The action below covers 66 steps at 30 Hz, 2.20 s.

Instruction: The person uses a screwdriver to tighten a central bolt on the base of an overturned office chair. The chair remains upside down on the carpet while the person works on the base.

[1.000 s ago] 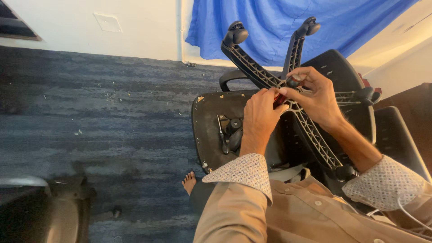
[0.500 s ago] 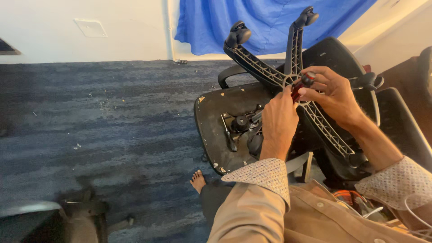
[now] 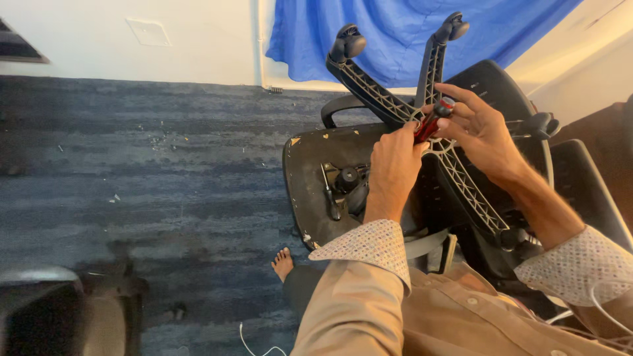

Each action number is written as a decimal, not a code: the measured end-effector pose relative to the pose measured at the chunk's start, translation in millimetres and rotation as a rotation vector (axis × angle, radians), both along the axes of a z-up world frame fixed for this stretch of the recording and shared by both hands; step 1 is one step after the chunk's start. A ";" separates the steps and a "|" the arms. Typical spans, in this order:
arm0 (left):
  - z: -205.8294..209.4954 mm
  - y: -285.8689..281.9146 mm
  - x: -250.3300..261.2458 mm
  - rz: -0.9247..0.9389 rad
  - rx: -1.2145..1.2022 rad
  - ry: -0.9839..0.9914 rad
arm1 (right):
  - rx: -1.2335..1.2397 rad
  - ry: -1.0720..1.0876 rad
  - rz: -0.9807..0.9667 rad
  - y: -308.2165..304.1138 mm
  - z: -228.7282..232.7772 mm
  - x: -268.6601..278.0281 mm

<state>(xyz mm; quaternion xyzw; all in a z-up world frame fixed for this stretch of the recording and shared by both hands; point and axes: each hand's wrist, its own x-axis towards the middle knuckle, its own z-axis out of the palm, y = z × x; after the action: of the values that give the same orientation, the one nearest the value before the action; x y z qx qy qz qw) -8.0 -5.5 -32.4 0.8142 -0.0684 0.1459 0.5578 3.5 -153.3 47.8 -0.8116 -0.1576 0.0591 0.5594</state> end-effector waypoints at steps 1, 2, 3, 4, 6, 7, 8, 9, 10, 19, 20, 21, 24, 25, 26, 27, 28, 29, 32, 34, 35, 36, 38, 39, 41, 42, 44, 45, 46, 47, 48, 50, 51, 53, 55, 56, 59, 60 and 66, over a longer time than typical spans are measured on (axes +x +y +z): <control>-1.3 -4.0 -3.8 0.001 -0.017 -0.016 | -0.027 -0.029 -0.004 -4.1 -3.2 -1.1; -3.2 -5.6 -4.5 -0.005 -0.046 -0.027 | -0.053 -0.058 -0.009 -7.2 -8.3 -0.2; -3.9 -3.2 -1.0 -0.011 -0.072 -0.037 | -0.076 -0.087 -0.014 -8.8 -12.8 2.9; -3.2 -3.2 0.7 -0.018 -0.098 -0.048 | -0.101 -0.093 -0.025 -11.4 -15.6 5.1; 1.2 -1.9 3.0 -0.021 -0.050 -0.004 | -0.124 -0.126 -0.045 -11.9 -19.7 11.3; 1.3 -2.0 2.3 -0.019 -0.032 0.023 | -0.139 -0.151 -0.058 -11.3 -21.6 13.0; 0.5 -2.1 2.4 -0.013 -0.028 0.016 | -0.153 -0.177 -0.071 -9.4 -23.9 14.6; -1.5 -3.4 2.1 -0.008 -0.025 0.014 | -0.168 -0.199 -0.085 -7.7 -26.1 15.2; -4.2 -4.7 2.3 -0.003 -0.023 0.012 | -0.142 -0.148 -0.063 -7.6 -26.1 15.6; -19.8 -15.4 9.6 0.037 0.004 -0.001 | 0.113 0.002 0.080 -15.0 -22.3 19.0; -18.0 -14.3 7.6 0.045 0.002 -0.030 | 0.099 -0.015 0.043 -14.2 -24.7 18.8; -14.8 -13.2 5.9 0.050 -0.001 -0.063 | 0.083 -0.035 0.004 -12.5 -26.3 20.6; -13.4 -8.4 0.6 0.057 -0.049 -0.042 | -0.041 -0.114 -0.078 -9.2 -37.6 26.8; -12.8 -8.6 0.5 0.057 -0.076 -0.018 | -0.035 -0.118 -0.080 -9.4 -40.2 28.0; -11.9 -9.2 2.1 0.054 -0.075 -0.026 | -0.029 -0.122 -0.081 -9.2 -41.8 28.8; -11.7 -8.7 3.3 0.055 -0.068 -0.028 | -0.018 -0.120 -0.078 -7.2 -43.7 29.8; -12.2 -8.6 4.3 0.056 -0.062 -0.030 | 0.040 -0.085 -0.065 -6.4 -43.3 30.1; -13.4 -9.9 4.4 0.050 -0.058 -0.013 | 0.092 -0.050 -0.051 -7.4 -41.1 29.1; -16.2 -12.4 3.7 0.061 -0.034 -0.008 | 0.167 0.075 -0.007 -10.2 -28.2 25.7; -15.8 -13.9 0.7 0.096 -0.005 -0.066 | 0.166 0.108 0.022 -9.2 -22.5 24.3; -15.7 -14.8 -0.7 0.106 -0.005 -0.070 | 0.151 0.098 0.032 -10.7 -20.8 23.5; -15.1 -15.7 -1.3 0.116 -0.005 -0.075 | 0.137 0.088 0.041 -12.3 -20.3 23.5; -11.8 -16.8 0.5 0.112 -0.016 -0.075 | 0.139 0.002 0.016 -10.6 -28.2 25.3; -10.7 -14.4 1.9 0.097 -0.028 -0.070 | 0.142 -0.044 -0.002 -9.6 -32.5 25.6; -10.3 -10.2 3.3 0.072 -0.065 -0.035 | 0.021 -0.069 -0.101 -6.3 -41.5 26.8; -10.7 -9.8 3.6 0.062 -0.090 -0.005 | -0.041 -0.081 -0.151 -5.4 -44.2 27.3; -11.3 -12.6 3.8 0.071 -0.097 0.008 | -0.045 -0.032 -0.164 -2.0 -46.6 29.5; -11.6 -12.1 4.0 0.090 -0.076 -0.011 | -0.043 -0.009 -0.169 1.1 -45.6 30.5; -11.5 -11.8 4.1 0.109 -0.056 -0.030 | 0.046 0.058 -0.157 1.1 -41.2 29.9; -11.3 -11.5 3.0 0.092 -0.040 0.000 | 0.133 0.126 -0.144 -0.5 -34.9 27.6; -11.4 -10.4 1.4 0.075 -0.024 0.030 | 0.219 0.194 -0.132 -1.4 -30.0 24.9; -10.5 -12.4 -1.6 0.062 -0.014 0.038 | 0.237 0.173 -0.039 -8.2 -22.1 19.0; -9.8 -13.0 -1.5 0.065 -0.015 0.018 | 0.249 0.163 0.006 -11.4 -20.3 18.6; -9.0 -13.3 0.2 0.056 -0.038 -0.015 | 0.202 0.054 -0.011 -12.5 -26.1 19.6; -11.8 -12.9 2.1 0.037 -0.086 -0.041 | 0.101 -0.056 -0.056 -11.6 -36.4 22.1; -13.7 -14.3 4.1 0.029 -0.067 0.011 | 0.026 -0.110 -0.094 -10.5 -41.8 23.9; -22.8 -19.0 7.1 0.065 0.004 0.040 | -0.076 -0.112 -0.173 -4.1 -49.4 28.7; -26.5 -22.4 4.2 0.109 0.033 -0.033 | -0.089 -0.086 -0.194 -2.1 -48.4 28.8; -27.6 -29.8 6.1 0.061 0.034 0.049 | 0.186 0.144 -0.006 -10.0 -18.8 18.8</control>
<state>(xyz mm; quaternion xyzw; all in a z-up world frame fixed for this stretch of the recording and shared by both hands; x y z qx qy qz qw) -1.9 -35.3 -60.1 0.8286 -0.0325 0.1416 0.5406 22.3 -163.2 29.0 -0.7504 -0.1194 0.1006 0.6423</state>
